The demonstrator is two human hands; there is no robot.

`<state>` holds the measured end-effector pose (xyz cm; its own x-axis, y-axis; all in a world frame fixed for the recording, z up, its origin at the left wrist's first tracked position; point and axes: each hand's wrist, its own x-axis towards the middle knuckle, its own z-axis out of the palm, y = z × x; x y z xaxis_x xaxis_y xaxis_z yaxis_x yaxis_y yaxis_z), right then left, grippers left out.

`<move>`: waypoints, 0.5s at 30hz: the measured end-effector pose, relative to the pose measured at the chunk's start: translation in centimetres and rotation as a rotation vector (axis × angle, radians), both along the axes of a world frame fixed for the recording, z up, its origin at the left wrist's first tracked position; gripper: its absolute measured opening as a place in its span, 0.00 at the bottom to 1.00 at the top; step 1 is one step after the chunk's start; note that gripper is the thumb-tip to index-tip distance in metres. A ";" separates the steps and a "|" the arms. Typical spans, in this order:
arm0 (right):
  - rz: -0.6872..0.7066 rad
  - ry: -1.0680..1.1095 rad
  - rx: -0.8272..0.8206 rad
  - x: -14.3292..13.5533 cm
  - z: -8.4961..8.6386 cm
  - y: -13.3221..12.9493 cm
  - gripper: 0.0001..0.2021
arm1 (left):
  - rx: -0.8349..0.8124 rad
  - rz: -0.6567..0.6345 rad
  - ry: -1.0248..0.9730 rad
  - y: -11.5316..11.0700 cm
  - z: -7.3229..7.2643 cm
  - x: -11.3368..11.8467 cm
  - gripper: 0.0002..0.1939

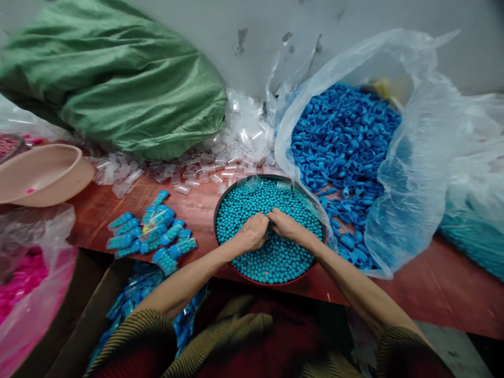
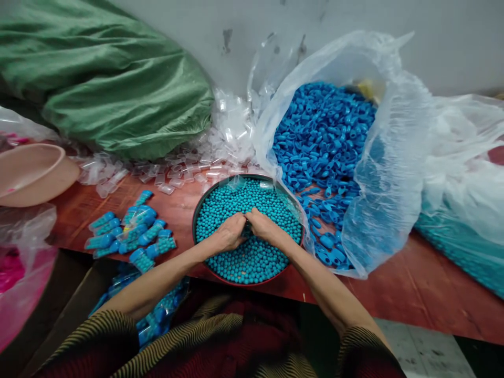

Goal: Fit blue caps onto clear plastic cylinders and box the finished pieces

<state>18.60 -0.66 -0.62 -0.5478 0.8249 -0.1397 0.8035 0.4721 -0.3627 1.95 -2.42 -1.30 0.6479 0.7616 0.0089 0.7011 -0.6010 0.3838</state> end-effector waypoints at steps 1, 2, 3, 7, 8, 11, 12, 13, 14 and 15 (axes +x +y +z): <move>0.018 0.011 -0.033 0.0 -0.1 0.1 0.10 | -0.041 0.003 0.015 0.0 0.1 -0.1 0.21; 0.039 0.014 -0.069 0.1 0.0 0.2 0.10 | -0.068 0.015 0.028 -0.1 0.2 -0.1 0.22; 0.065 0.011 -0.108 0.4 0.3 0.5 0.11 | -0.081 0.036 0.042 -0.2 0.5 -0.1 0.23; -0.028 -0.100 -0.064 1.3 2.5 3.0 0.15 | -0.120 0.110 0.159 -0.2 1.7 0.7 0.23; -0.137 -0.165 0.031 1.4 2.9 3.9 0.15 | -0.130 0.109 0.190 -0.1 1.9 0.9 0.22; -0.364 -0.329 0.266 1.6 2.9 6.4 0.18 | -0.169 0.078 0.222 0.5 2.1 1.1 0.18; -0.390 -0.363 0.297 1.7 2.6 7.0 0.19 | -0.181 0.070 0.210 0.6 2.1 1.1 0.17; -0.399 -0.389 0.310 1.9 2.2 7.4 0.20 | -0.187 0.064 0.190 0.7 2.0 1.0 0.17; -0.396 -0.410 0.309 2.2 1.8 7.6 0.20 | -0.181 0.067 0.168 0.7 1.8 0.9 0.17; -0.375 -0.420 0.303 2.5 1.5 7.4 0.20 | -0.161 0.084 0.148 0.5 1.7 0.8 0.16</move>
<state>21.13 6.75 0.86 -0.1635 0.9865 -0.0100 0.9786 0.1635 0.1246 2.78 -1.89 0.39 0.5674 0.7970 -0.2070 0.8018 -0.4774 0.3594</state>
